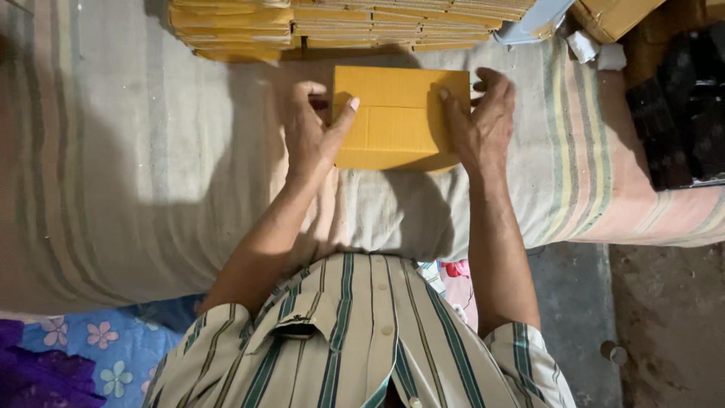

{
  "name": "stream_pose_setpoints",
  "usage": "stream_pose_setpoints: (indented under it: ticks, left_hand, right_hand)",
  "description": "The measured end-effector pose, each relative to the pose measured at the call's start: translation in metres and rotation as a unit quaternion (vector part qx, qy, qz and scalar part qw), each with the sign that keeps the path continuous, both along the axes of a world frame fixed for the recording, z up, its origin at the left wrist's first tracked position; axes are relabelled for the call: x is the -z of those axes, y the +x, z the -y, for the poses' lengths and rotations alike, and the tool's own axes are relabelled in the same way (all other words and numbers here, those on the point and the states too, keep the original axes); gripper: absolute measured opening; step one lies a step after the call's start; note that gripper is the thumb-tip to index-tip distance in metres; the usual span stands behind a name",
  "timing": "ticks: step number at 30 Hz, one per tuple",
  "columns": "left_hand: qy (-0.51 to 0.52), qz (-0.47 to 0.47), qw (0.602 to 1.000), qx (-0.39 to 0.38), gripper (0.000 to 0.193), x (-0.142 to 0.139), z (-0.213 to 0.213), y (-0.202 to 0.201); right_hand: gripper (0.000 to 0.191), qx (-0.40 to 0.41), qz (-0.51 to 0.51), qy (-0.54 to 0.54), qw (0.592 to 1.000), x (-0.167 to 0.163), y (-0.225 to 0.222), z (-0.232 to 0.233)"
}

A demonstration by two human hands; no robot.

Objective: The person folds flat pre-cut yellow cardboard boxes into shape on a padded surface, pressing the creases and tucking the flaps by hand, then places each finished box onto a growing stack of folded boxes.

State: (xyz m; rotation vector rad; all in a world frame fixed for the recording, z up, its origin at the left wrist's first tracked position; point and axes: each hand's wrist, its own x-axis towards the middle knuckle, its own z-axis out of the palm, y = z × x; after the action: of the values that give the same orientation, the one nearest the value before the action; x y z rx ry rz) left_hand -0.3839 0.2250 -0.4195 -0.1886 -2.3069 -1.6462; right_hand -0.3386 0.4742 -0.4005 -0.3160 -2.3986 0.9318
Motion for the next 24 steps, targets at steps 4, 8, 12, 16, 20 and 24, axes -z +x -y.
stream_pose_setpoints:
  ticks: [4, 8, 12, 16, 20, 24]
  left_hand:
    - [-0.047, 0.231, 0.967, 0.091, 0.067, 0.011, 0.009, -0.018]
    - [-0.005, 0.252, 0.949, 0.188, 0.074, 0.022, 0.01, -0.025]
    - [0.097, 0.196, 0.945, 0.244, 0.069, 0.017, 0.01, -0.021]
    - [0.169, 0.071, 0.932, 0.312, 0.081, 0.001, 0.017, -0.019]
    - [-0.021, -0.158, 0.951, 0.266, 0.089, -0.01, 0.035, -0.021]
    - [-0.087, -0.261, 0.917, 0.29, 0.109, 0.0, 0.054, -0.005]
  right_hand:
    - [0.066, -0.064, 0.125, -0.235, 0.962, 0.016, -0.001, -0.013]
    - [0.065, -0.053, 0.215, -0.35, 0.91, 0.017, 0.0, -0.017]
    - [0.063, -0.087, 0.148, -0.388, 0.905, 0.003, 0.001, -0.009]
    - [0.078, -0.212, -0.012, -0.359, 0.909, -0.014, 0.012, 0.002]
    - [0.093, -0.189, 0.01, -0.191, 0.963, -0.02, 0.026, 0.006]
    - [0.094, -0.324, -0.019, -0.227, 0.918, -0.009, 0.052, 0.012]
